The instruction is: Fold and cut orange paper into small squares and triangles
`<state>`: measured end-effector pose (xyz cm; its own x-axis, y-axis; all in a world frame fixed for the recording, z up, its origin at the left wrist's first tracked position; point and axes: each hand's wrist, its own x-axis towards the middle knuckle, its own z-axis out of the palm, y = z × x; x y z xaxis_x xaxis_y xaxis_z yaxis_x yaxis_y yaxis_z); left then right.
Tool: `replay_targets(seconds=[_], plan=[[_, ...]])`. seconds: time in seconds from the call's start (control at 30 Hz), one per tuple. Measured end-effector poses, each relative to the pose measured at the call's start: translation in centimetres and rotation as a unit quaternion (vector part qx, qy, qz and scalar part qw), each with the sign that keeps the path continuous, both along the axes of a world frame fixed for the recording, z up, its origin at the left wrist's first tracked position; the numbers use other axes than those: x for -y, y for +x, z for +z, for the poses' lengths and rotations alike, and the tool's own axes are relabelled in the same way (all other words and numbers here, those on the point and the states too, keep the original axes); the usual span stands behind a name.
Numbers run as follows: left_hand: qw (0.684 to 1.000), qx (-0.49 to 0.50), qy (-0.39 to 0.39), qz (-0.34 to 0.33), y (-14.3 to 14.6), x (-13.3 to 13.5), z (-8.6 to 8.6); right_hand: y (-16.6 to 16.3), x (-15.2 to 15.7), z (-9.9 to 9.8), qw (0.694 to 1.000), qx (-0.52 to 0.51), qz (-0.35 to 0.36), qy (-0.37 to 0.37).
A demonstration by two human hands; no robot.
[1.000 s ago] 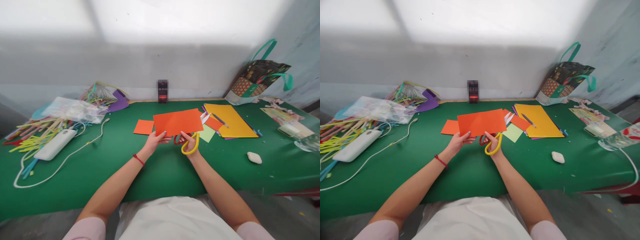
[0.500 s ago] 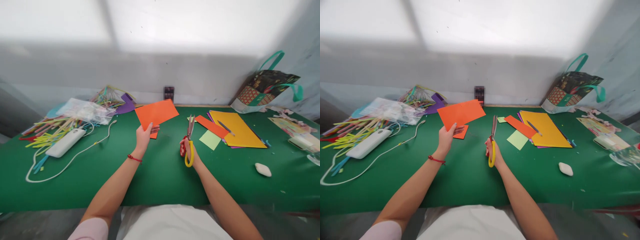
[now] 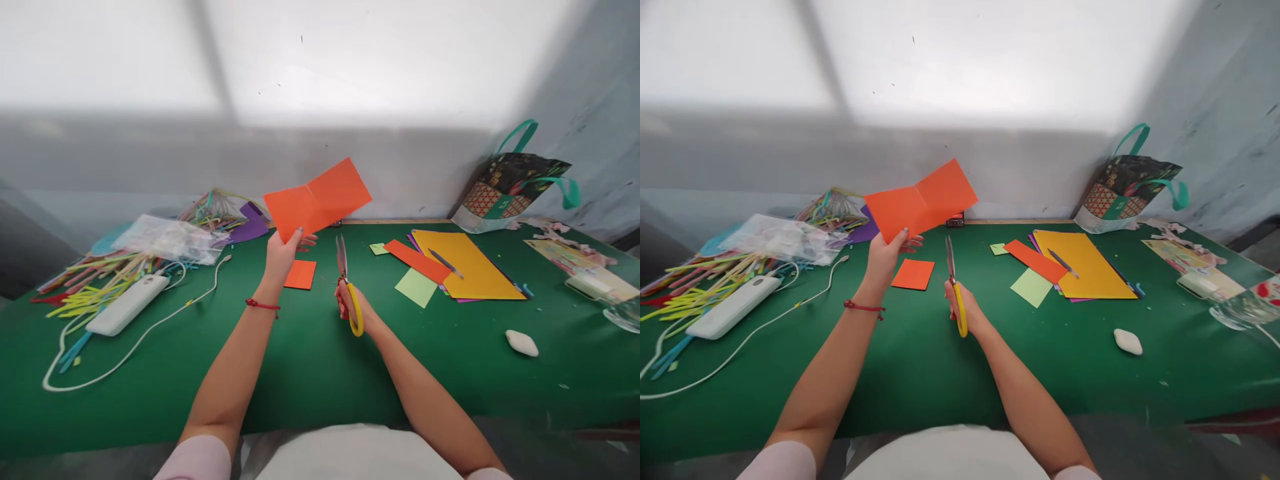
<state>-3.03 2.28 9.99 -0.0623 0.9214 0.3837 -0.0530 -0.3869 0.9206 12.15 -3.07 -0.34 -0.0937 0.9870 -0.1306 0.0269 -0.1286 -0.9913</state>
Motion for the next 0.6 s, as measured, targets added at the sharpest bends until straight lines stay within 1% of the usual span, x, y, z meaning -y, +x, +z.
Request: replay_targets(seconds=[0.07,0.13,0.37,0.5,0.6], plan=[[0.998,-0.045,-0.018,-0.044,-0.5,0.1,-0.6,0.1,0.3,-0.4,0.999,0.043,0.014,0.022],[0.995,-0.068,-0.023,-0.068,-0.6,0.1,-0.8,0.2,0.5,-0.4,0.998,0.055,0.013,0.036],[0.994,-0.073,-0.024,-0.081,0.0,0.3,-0.4,0.7,0.6,0.3,0.999,0.008,-0.034,0.017],[0.992,-0.081,-0.037,-0.086,0.1,0.3,-0.6,0.9,0.7,0.7,0.999,-0.023,-0.035,0.023],[0.991,-0.085,-0.046,-0.094,0.3,0.4,-0.9,1.0,0.8,0.9,0.998,-0.04,-0.037,0.006]])
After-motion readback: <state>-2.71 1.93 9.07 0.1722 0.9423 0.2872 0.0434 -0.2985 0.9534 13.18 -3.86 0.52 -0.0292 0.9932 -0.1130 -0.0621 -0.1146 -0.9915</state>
